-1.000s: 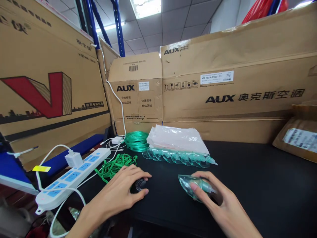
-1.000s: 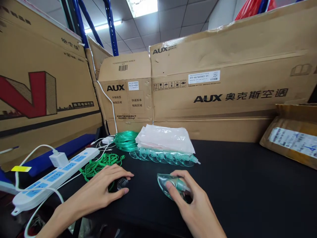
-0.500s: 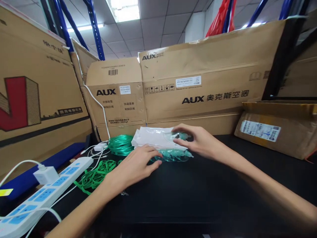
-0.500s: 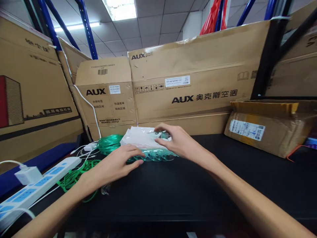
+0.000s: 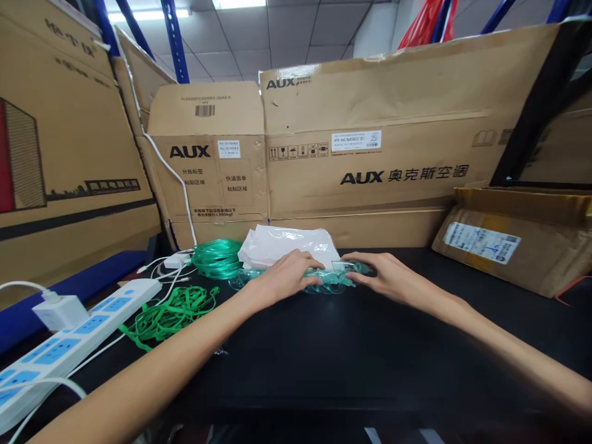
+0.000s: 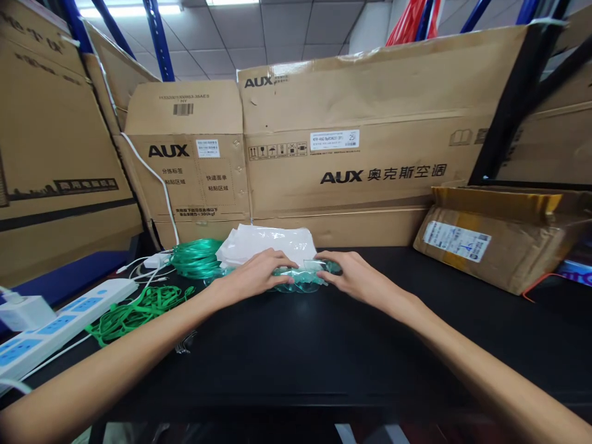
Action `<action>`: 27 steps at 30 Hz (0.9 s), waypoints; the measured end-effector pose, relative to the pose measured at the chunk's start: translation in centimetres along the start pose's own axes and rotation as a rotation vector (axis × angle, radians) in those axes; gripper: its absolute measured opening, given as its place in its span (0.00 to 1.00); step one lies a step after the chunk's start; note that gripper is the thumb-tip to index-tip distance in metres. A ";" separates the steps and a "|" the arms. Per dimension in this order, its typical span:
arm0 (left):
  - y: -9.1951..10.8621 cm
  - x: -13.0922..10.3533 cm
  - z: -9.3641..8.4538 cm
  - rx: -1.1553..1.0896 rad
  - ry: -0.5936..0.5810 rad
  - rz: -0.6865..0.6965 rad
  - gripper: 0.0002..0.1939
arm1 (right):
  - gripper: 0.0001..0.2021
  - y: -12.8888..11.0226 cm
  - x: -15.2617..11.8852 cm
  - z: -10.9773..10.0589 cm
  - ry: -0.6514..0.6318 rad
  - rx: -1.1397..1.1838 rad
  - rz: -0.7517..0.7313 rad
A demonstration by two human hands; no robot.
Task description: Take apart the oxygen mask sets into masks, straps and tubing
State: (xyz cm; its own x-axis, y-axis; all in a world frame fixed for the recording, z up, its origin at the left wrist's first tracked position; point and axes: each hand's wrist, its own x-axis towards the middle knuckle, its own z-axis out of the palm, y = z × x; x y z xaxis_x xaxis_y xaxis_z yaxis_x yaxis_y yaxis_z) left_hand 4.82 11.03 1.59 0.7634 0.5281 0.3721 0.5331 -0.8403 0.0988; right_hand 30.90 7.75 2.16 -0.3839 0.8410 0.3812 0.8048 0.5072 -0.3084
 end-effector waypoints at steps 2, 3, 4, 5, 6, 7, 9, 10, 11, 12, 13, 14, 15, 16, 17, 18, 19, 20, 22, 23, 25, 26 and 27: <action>-0.1 -0.1 0.2 -0.007 0.009 -0.001 0.18 | 0.21 0.3 -0.1 0.5 -0.006 -0.022 -0.012; -0.1 -0.2 0.3 -0.010 0.015 -0.004 0.18 | 0.22 0.4 -0.2 0.7 -0.012 -0.030 -0.020; -0.1 -0.3 0.3 -0.012 0.021 -0.007 0.18 | 0.23 0.5 -0.3 0.9 -0.019 -0.036 -0.030; -0.1 -0.3 0.4 -0.014 0.025 -0.010 0.17 | 0.24 0.4 -0.5 1.1 -0.028 -0.041 -0.041; -0.1 -0.3 0.4 -0.016 0.026 -0.009 0.17 | 0.24 0.4 -0.6 1.2 -0.037 -0.044 -0.051; -0.1 -0.3 0.4 -0.020 0.025 -0.007 0.17 | 0.24 0.2 -0.7 1.3 -0.046 -0.045 -0.061; -0.1 -0.2 0.3 -0.027 0.020 0.000 0.17 | 0.23 0.0 -0.7 1.4 -0.063 -0.046 -0.080; -0.1 -0.2 0.3 -0.031 0.019 0.000 0.17 | 0.22 -0.1 -0.7 1.4 -0.070 -0.049 -0.090; 0.0 -0.2 0.2 -0.035 0.017 -0.002 0.16 | 0.22 -0.2 -0.6 1.4 -0.077 -0.056 -0.101; 0.0 -0.2 0.1 -0.039 0.017 -0.007 0.16 | 0.21 -0.1 -0.6 1.3 -0.085 -0.067 -0.113; 0.1 -0.2 0.1 -0.044 0.016 -0.012 0.16 | 0.20 -0.1 -0.5 1.3 -0.089 -0.080 -0.125; 0.1 -0.2 0.0 -0.048 0.015 -0.017 0.15 | 0.20 0.0 -0.5 1.4 -0.091 -0.094 -0.136; 0.2 -0.2 0.0 -0.053 0.014 -0.021 0.15 | 0.20 0.0 -0.6 1.5 -0.089 -0.109 -0.145; 0.2 -0.2 0.0 -0.058 0.012 -0.023 0.15 | 0.20 0.1 -0.7 1.7 -0.082 -0.123 -0.150; 0.2 -0.2 0.0 -0.060 0.012 -0.025 0.15 | 0.20 0.1 -0.8 2.0 -0.071 -0.138 -0.151; 0.2 -0.2 0.1 -0.061 0.011 -0.026 0.16 | 0.21 0.1 -0.9 2.4 -0.058 -0.152 -0.149; 0.2 -0.2 0.2 -0.060 0.012 -0.028 0.17 | 0.21 0.1 -1.1 2.7 -0.045 -0.165 -0.145; 0.2 -0.2 0.4 -0.055 0.015 -0.032 0.17 | 0.21 0.1 -1.2 3.1 -0.032 -0.176 -0.141; 0.4 -0.2 0.6 -0.038 0.026 -0.038 0.18 | 0.20 0.1 -1.5 3.7 -0.015 -0.191 -0.138; 0.6 -0.3 0.6 -0.027 0.031 -0.040 0.18 | 0.21 0.1 -1.5 3.9 -0.011 -0.199 -0.138; 0.9 -0.6 0.3 -0.001 0.040 -0.045 0.20 | 0.22 0.3 -1.6 4.1 -0.004 -0.218 -0.136; 1.0 -0.9 0.0 0.011 0.047 -0.055 0.21 | 0.22 0.4 -1.6 4.1 0.000 -0.230 -0.134; 1.1 -1.4 -0.4 0.024 0.059 -0.073 0.23 | 0.23 0.6 -1.5 4.1 0.005 -0.241 -0.131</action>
State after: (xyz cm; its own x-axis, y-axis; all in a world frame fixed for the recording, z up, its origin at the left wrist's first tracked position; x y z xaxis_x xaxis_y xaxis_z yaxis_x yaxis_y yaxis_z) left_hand 4.20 9.35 1.55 0.6994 0.5791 0.4188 0.5958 -0.7961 0.1058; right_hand 30.10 7.52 -2.15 -0.4904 0.7696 0.4089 0.8330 0.5518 -0.0396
